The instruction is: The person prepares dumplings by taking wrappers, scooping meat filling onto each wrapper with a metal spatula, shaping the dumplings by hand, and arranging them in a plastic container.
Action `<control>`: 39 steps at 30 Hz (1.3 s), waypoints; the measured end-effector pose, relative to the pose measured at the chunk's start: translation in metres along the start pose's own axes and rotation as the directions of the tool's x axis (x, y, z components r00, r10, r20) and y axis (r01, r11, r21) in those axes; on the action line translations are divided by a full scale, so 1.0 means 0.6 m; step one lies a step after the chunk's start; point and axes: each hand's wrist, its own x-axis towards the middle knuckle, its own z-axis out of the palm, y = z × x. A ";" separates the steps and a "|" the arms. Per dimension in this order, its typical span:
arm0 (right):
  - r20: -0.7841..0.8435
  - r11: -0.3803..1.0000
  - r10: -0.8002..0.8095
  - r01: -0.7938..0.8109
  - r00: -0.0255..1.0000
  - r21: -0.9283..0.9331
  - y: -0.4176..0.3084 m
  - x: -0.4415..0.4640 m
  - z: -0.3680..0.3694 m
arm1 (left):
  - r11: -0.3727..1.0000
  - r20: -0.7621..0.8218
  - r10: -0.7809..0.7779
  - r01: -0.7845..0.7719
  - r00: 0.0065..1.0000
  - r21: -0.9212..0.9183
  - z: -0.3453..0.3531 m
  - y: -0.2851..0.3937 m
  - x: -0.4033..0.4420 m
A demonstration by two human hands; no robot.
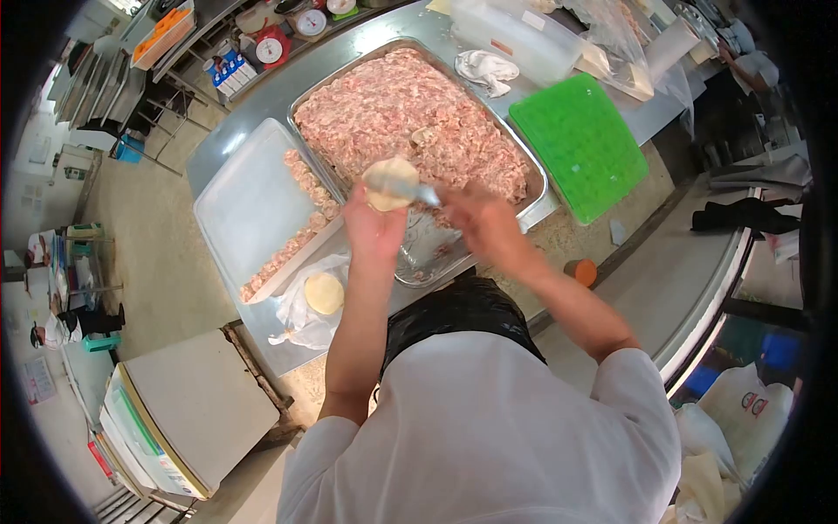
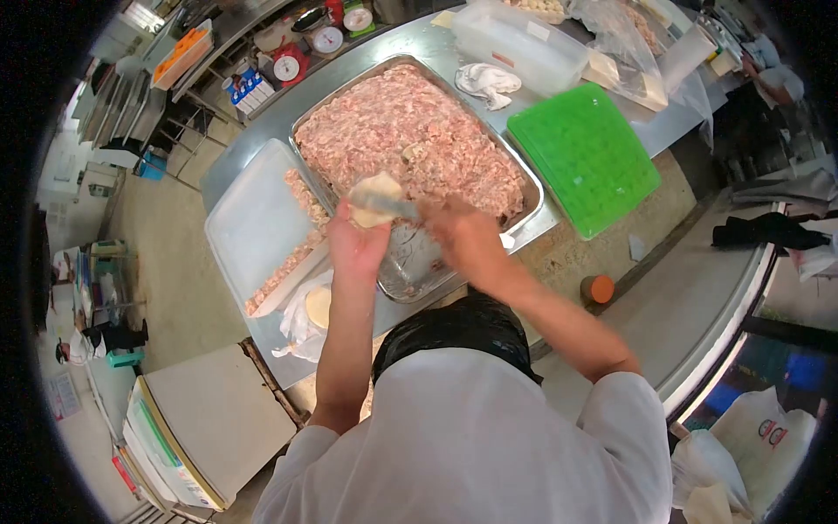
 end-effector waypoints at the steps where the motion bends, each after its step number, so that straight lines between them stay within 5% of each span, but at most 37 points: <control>1: 0.071 0.991 0.075 -0.067 0.995 -0.116 -0.012 -0.009 0.002 | 0.999 -0.050 0.032 -0.032 0.998 -0.002 -0.007 -0.005 0.004; 4: 0.153 0.977 -0.213 0.215 0.965 0.007 0.051 -0.008 -0.031 | 0.991 -0.136 0.137 -0.136 0.981 0.021 -0.042 0.007 0.016; 5: 0.071 0.964 -0.210 0.219 0.975 -0.151 0.078 -0.002 -0.054 | 0.983 -0.128 0.180 -0.176 0.975 0.044 -0.058 0.025 0.012; 7: -0.094 0.899 0.113 -0.142 0.989 -0.415 0.133 0.023 -0.097 | 0.982 -0.150 0.184 -0.176 0.971 0.064 -0.070 0.045 -0.008; 9: -0.101 0.794 0.328 -0.332 0.939 -0.510 0.151 0.052 -0.130 | 0.993 -0.210 0.117 -0.108 0.971 0.054 -0.056 0.066 -0.042; 12: 0.001 0.805 0.219 -0.180 0.976 -0.566 0.177 0.055 -0.098 | 0.991 -0.070 0.023 -0.014 0.997 0.136 -0.102 0.070 -0.055; 24: 0.095 0.968 0.151 -0.128 0.984 -0.216 0.174 0.009 -0.090 | 0.997 -0.074 0.051 -0.055 0.996 -0.051 -0.077 0.051 -0.069; 27: -0.063 0.953 0.237 -0.245 0.969 -0.180 0.211 -0.010 -0.089 | 0.997 -0.097 0.052 -0.056 0.994 -0.043 -0.067 0.054 -0.079; 30: -0.040 0.799 0.328 -0.300 0.944 -0.522 0.167 -0.008 -0.104 | 0.969 0.335 -0.160 0.212 0.928 -0.124 -0.131 0.069 -0.065; 33: -0.028 0.819 0.295 -0.268 0.955 -0.507 0.159 -0.014 -0.092 | 0.989 0.049 -0.146 0.148 0.988 -0.031 -0.124 0.059 -0.073; 39: -0.002 0.825 0.287 -0.248 0.958 -0.507 0.152 -0.020 -0.086 | 0.997 -0.069 -0.078 0.078 0.995 0.000 -0.096 0.052 -0.082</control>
